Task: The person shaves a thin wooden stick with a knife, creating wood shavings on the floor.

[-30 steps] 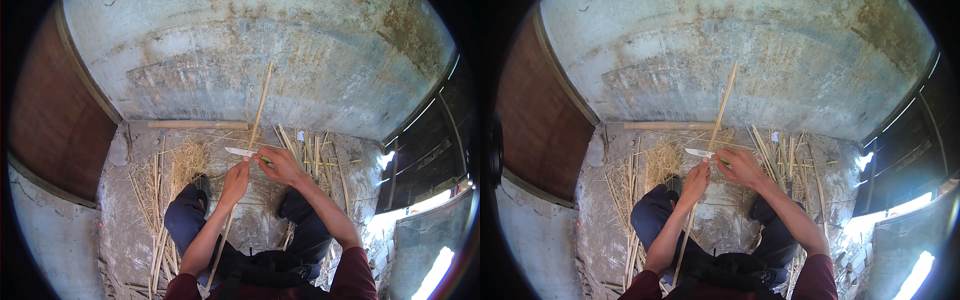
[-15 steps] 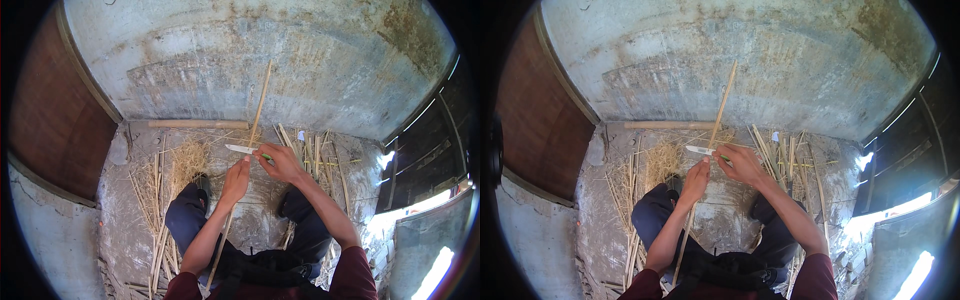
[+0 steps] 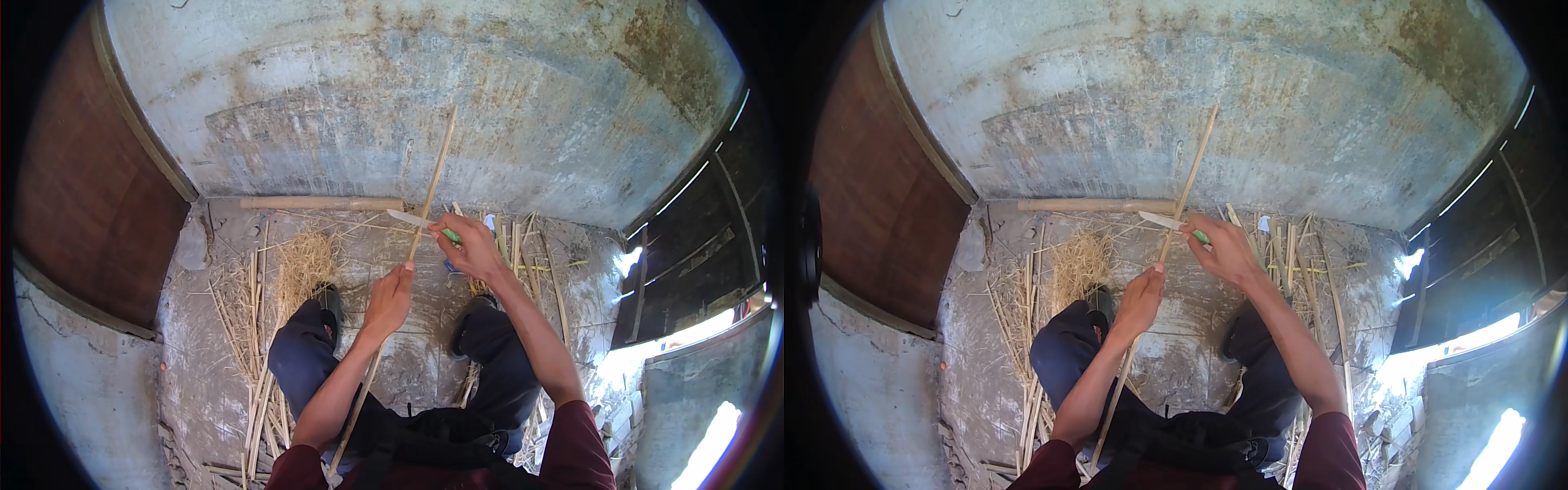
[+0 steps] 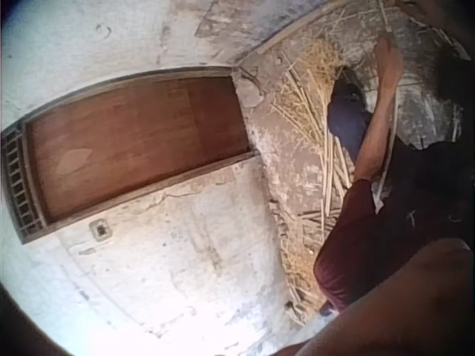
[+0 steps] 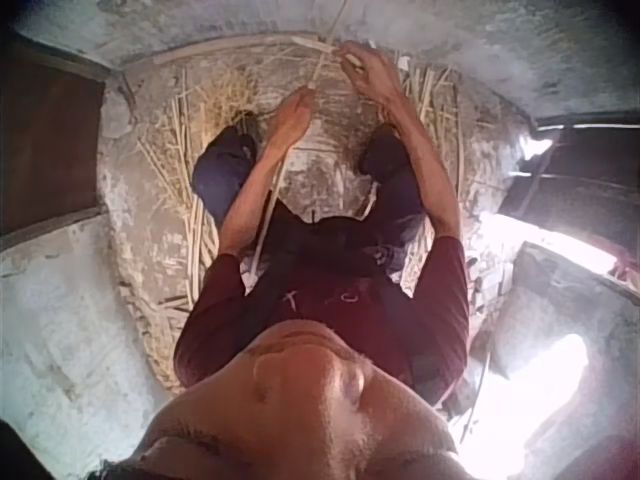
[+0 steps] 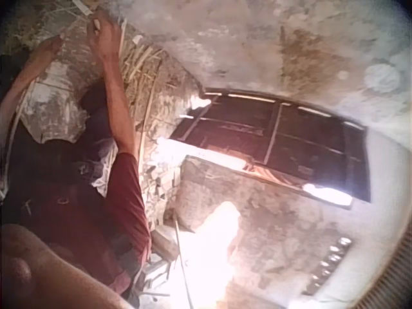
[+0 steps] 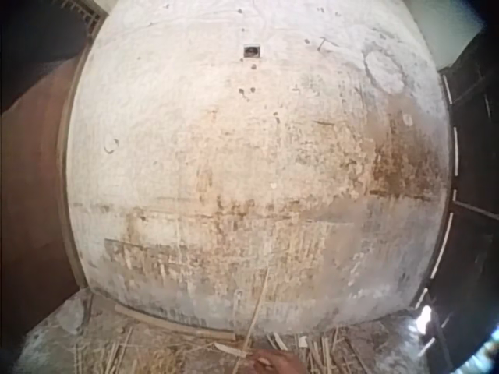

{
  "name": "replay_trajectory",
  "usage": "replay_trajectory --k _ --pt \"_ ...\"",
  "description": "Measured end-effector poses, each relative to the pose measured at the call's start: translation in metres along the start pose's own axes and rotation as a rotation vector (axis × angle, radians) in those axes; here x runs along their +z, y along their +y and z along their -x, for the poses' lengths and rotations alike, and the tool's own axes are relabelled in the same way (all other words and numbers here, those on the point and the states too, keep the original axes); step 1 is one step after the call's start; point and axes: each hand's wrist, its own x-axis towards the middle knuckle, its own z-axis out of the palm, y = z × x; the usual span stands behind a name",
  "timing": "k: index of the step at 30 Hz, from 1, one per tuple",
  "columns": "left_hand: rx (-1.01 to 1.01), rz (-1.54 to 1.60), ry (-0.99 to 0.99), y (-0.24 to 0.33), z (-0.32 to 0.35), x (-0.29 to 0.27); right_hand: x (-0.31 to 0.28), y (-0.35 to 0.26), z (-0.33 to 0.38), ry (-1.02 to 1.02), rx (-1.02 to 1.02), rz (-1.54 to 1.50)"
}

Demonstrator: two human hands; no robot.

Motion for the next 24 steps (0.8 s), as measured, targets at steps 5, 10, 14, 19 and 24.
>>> replay_trajectory --k 5,10,14,19,24 --pt "-0.052 0.014 -0.067 0.008 0.002 -0.002 -0.005 0.004 0.001 -0.003 -0.009 -0.022" --pt "-0.054 0.018 -0.075 0.016 0.004 -0.006 -0.003 0.008 0.0 0.004 -0.003 -0.027" --pt "-0.077 0.01 -0.09 0.016 0.006 -0.009 -0.002 0.013 -0.003 0.006 0.009 -0.032" --pt "-0.054 -0.009 -0.124 0.014 0.011 -0.009 -0.009 0.021 -0.007 0.041 -0.009 -0.016" --pt "-0.019 -0.019 -0.089 0.004 0.013 -0.007 -0.01 0.022 -0.012 0.035 0.031 -0.047"
